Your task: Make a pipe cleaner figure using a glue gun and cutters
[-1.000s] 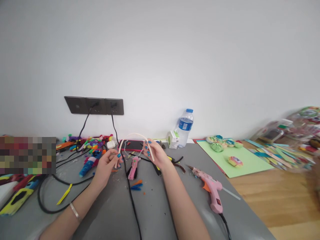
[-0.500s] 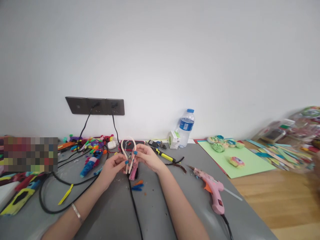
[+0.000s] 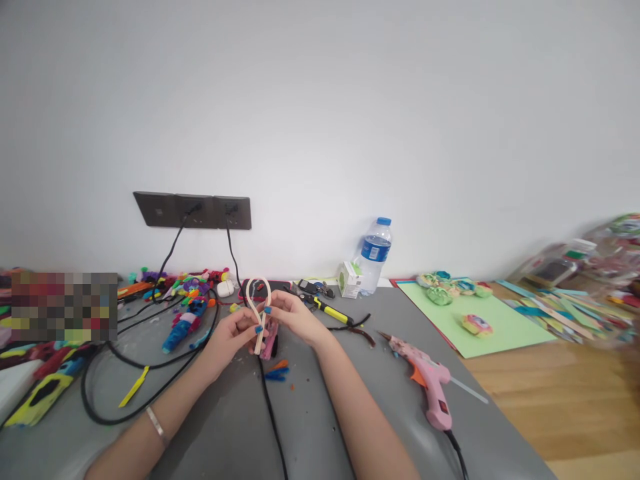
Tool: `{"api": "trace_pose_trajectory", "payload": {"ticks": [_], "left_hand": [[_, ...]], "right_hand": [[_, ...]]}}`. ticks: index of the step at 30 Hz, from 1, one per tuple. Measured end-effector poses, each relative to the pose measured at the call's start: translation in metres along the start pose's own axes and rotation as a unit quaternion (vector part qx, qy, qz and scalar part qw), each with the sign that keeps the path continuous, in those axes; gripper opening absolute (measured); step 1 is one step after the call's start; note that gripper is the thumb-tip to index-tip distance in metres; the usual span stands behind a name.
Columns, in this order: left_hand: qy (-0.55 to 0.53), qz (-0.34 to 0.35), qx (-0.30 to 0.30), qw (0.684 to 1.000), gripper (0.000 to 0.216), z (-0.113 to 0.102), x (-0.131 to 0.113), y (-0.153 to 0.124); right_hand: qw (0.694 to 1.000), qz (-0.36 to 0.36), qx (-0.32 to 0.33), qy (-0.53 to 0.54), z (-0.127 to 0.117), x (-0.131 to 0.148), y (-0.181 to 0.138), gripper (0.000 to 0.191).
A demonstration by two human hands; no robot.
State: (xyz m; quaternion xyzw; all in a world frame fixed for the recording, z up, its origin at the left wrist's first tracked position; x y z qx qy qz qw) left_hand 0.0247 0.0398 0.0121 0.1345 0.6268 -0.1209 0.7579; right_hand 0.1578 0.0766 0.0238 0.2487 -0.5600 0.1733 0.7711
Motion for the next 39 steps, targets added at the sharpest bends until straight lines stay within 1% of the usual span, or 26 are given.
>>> {"api": "trace_pose_trajectory", "payload": {"ticks": [4,10,14,20,23,26,29,33,37,39], "left_hand": [[0.002,-0.001,0.012,1.0,0.027,0.003,-0.002,-0.001],[-0.022,-0.034,-0.013,0.999,0.035,-0.001,0.005,0.0],[-0.024,-0.034,0.003,0.999,0.03,-0.001,0.005,0.0],[-0.031,-0.034,0.017,0.999,0.026,0.004,-0.001,-0.002],[-0.028,-0.037,0.018,0.999,0.025,0.006,-0.003,-0.002],[-0.024,-0.041,0.018,0.999,0.026,0.007,-0.005,-0.003],[-0.025,-0.045,0.033,0.998,0.028,0.011,-0.007,-0.005],[-0.041,-0.051,0.051,0.996,0.03,0.016,-0.01,-0.007],[-0.06,-0.053,0.055,0.995,0.033,0.018,-0.012,-0.007],[-0.062,-0.07,0.052,0.994,0.034,0.018,-0.01,-0.007]], "right_hand": [[1.0,0.002,0.008,0.005,0.002,0.001,0.0,0.022],[1.0,0.014,0.01,0.024,0.005,0.004,-0.002,0.023],[0.999,0.025,0.004,0.036,0.005,0.004,-0.003,0.024],[0.998,0.042,0.001,0.037,0.002,0.001,-0.004,0.026],[0.998,0.037,0.0,0.053,0.001,0.003,-0.004,0.026],[0.997,0.034,0.015,0.068,0.004,0.005,-0.004,0.026],[0.996,0.033,0.021,0.086,0.005,0.006,-0.004,0.024],[0.995,0.026,0.007,0.099,0.003,0.007,-0.003,0.022],[0.995,0.017,-0.007,0.096,0.002,0.007,-0.002,0.022],[0.995,0.013,-0.01,0.094,0.001,0.007,-0.002,0.022]]}}
Point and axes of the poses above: each hand's wrist, its own y-axis towards the middle knuckle, its own z-axis out of the palm, x = y × z, the point moved 5 cm from there along y, towards the middle knuckle, and after that the axes turned 2 degrees about -z, right-handed, at the moved point
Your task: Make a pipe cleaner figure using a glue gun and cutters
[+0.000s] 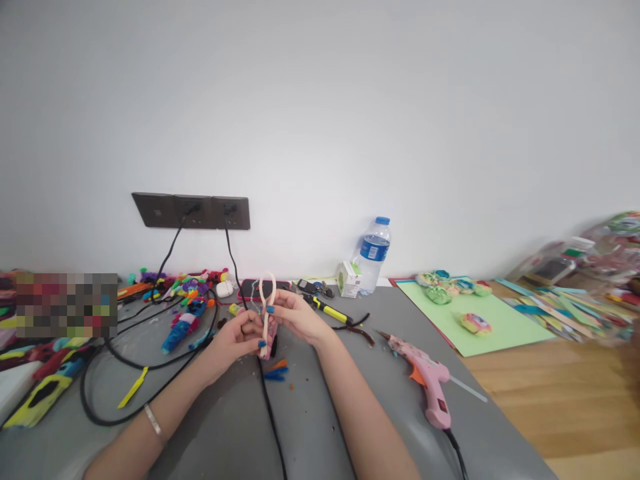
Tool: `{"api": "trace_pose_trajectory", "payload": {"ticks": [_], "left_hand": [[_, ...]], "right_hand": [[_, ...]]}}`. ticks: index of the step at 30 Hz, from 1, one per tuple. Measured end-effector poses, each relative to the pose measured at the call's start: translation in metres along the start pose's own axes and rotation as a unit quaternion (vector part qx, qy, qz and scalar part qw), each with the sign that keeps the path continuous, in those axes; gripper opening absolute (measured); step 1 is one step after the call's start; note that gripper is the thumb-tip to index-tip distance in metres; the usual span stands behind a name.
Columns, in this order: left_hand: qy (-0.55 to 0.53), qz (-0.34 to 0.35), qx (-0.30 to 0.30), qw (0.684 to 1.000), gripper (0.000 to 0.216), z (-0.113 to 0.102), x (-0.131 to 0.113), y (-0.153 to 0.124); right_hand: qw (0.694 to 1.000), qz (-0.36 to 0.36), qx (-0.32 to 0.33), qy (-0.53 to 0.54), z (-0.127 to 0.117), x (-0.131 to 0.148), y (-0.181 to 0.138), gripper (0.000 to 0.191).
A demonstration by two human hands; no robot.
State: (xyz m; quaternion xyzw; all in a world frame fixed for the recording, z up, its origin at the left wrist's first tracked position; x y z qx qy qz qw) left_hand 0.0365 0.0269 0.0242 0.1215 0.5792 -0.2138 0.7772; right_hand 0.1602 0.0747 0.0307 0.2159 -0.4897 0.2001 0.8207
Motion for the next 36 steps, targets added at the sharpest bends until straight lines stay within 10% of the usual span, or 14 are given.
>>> {"api": "trace_pose_trajectory", "payload": {"ticks": [36], "left_hand": [[-0.004,-0.044,-0.041,0.998,0.037,-0.006,0.009,0.0]], "right_hand": [[1.0,-0.016,-0.013,0.023,-0.002,0.007,-0.002,0.024]]}}
Point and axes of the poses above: each hand's wrist, its own y-axis towards the middle knuckle, its own z-axis out of the palm, x = y × z, the point moved 5 cm from there along y, towards the middle knuckle, and after that the axes turned 2 degrees about -z, right-handed, at the moved point
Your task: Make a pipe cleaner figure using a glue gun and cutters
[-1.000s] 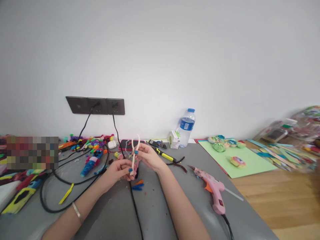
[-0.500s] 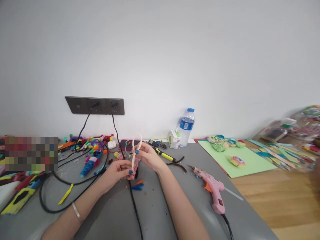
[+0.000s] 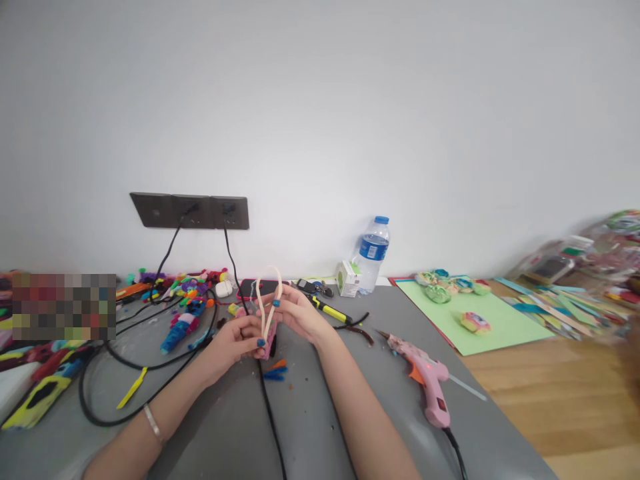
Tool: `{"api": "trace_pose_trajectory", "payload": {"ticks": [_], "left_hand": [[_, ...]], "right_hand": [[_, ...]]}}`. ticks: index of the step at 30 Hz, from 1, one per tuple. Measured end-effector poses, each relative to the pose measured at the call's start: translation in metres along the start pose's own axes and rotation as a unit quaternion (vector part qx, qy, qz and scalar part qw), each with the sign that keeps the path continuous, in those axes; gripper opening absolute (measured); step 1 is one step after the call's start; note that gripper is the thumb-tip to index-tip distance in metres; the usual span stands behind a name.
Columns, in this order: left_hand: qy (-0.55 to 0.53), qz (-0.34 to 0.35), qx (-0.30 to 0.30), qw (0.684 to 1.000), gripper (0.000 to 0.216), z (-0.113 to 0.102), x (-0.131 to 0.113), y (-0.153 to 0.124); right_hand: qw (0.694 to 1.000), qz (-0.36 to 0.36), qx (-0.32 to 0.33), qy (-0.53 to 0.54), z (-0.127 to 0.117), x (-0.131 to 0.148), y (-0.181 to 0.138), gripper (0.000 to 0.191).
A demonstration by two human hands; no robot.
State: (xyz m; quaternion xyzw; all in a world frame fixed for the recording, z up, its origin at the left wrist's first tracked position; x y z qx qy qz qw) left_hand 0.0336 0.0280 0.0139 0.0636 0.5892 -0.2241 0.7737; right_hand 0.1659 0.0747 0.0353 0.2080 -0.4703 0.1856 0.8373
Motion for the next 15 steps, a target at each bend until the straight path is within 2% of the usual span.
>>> {"api": "trace_pose_trajectory", "payload": {"ticks": [5,8,15], "left_hand": [[-0.001,-0.002,0.001,1.0,0.035,-0.001,0.001,0.001],[0.01,-0.005,0.003,1.0,0.034,-0.002,0.002,0.001],[0.051,0.012,0.007,0.999,0.027,-0.002,-0.007,-0.002]], "right_hand": [[0.998,0.036,0.045,0.009,0.006,-0.002,-0.003,0.025],[0.998,0.023,0.061,0.0,0.005,-0.003,-0.004,0.024],[0.999,-0.037,0.004,0.023,-0.005,-0.001,0.002,0.025]]}}
Point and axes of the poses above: each hand's wrist, its own y-axis towards the middle knuckle, its own z-axis out of the palm, x = y × z, the point moved 5 cm from there along y, towards the middle knuckle, and after that the axes turned 2 degrees about -z, right-handed, at the moved point
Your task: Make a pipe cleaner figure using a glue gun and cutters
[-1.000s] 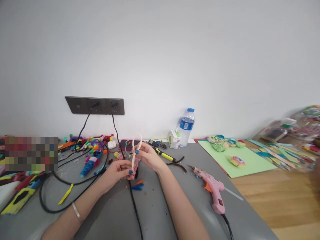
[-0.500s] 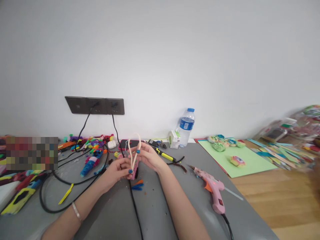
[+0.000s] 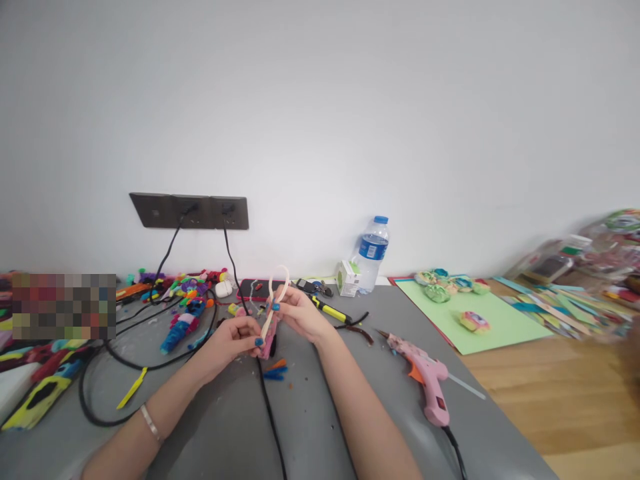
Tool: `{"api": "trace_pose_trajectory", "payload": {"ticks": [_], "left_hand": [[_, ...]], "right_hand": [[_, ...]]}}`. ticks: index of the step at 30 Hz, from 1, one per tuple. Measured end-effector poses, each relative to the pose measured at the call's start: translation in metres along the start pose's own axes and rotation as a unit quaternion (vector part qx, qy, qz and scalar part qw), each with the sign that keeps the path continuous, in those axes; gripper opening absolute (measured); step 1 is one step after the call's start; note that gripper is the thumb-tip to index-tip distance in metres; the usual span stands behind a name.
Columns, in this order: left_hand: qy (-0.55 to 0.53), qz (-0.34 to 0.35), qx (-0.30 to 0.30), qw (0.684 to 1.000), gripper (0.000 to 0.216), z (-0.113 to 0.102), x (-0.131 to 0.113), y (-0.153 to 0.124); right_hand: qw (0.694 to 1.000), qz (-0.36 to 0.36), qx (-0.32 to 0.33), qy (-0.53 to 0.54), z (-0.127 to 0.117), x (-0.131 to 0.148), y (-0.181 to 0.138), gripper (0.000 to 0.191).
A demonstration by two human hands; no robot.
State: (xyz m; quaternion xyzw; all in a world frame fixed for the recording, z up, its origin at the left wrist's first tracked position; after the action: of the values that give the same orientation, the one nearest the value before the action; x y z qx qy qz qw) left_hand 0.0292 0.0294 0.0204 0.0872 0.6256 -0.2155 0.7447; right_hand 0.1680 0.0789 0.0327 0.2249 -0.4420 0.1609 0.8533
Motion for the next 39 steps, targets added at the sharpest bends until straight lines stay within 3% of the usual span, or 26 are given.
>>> {"api": "trace_pose_trajectory", "payload": {"ticks": [6,11,16,23,31,39], "left_hand": [[0.043,0.003,0.01,0.999,0.021,-0.008,0.001,0.001],[0.06,-0.032,0.038,0.997,0.02,-0.011,0.006,0.0],[0.071,-0.064,0.042,0.995,0.025,-0.014,0.009,-0.001],[0.086,-0.064,0.045,0.993,0.028,-0.012,0.008,-0.001],[0.097,-0.053,0.042,0.993,0.029,-0.009,0.002,-0.002],[0.096,-0.059,0.115,0.987,0.039,-0.007,0.007,-0.006]], "right_hand": [[0.997,-0.035,-0.065,0.039,-0.013,0.005,0.001,0.034],[0.995,-0.019,-0.008,0.099,-0.009,0.016,-0.007,0.039],[0.989,0.007,0.025,0.147,-0.004,0.023,-0.01,0.027],[0.993,-0.032,-0.026,0.11,-0.012,0.019,-0.007,0.025],[0.984,-0.065,-0.159,0.049,-0.03,0.012,0.001,0.032],[0.993,-0.021,-0.118,-0.005,-0.029,0.012,-0.001,0.039]]}}
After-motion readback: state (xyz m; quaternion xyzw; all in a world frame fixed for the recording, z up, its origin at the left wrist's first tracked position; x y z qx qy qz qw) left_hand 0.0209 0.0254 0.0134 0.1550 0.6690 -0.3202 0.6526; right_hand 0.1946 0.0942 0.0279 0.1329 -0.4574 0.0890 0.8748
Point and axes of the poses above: each hand's wrist, its own y-axis towards the middle knuckle, its own z-axis out of the palm, x = y × z, the point moved 5 cm from there along y, towards the middle knuckle, and after that the axes turned 2 degrees about -z, right-handed, at the moved point
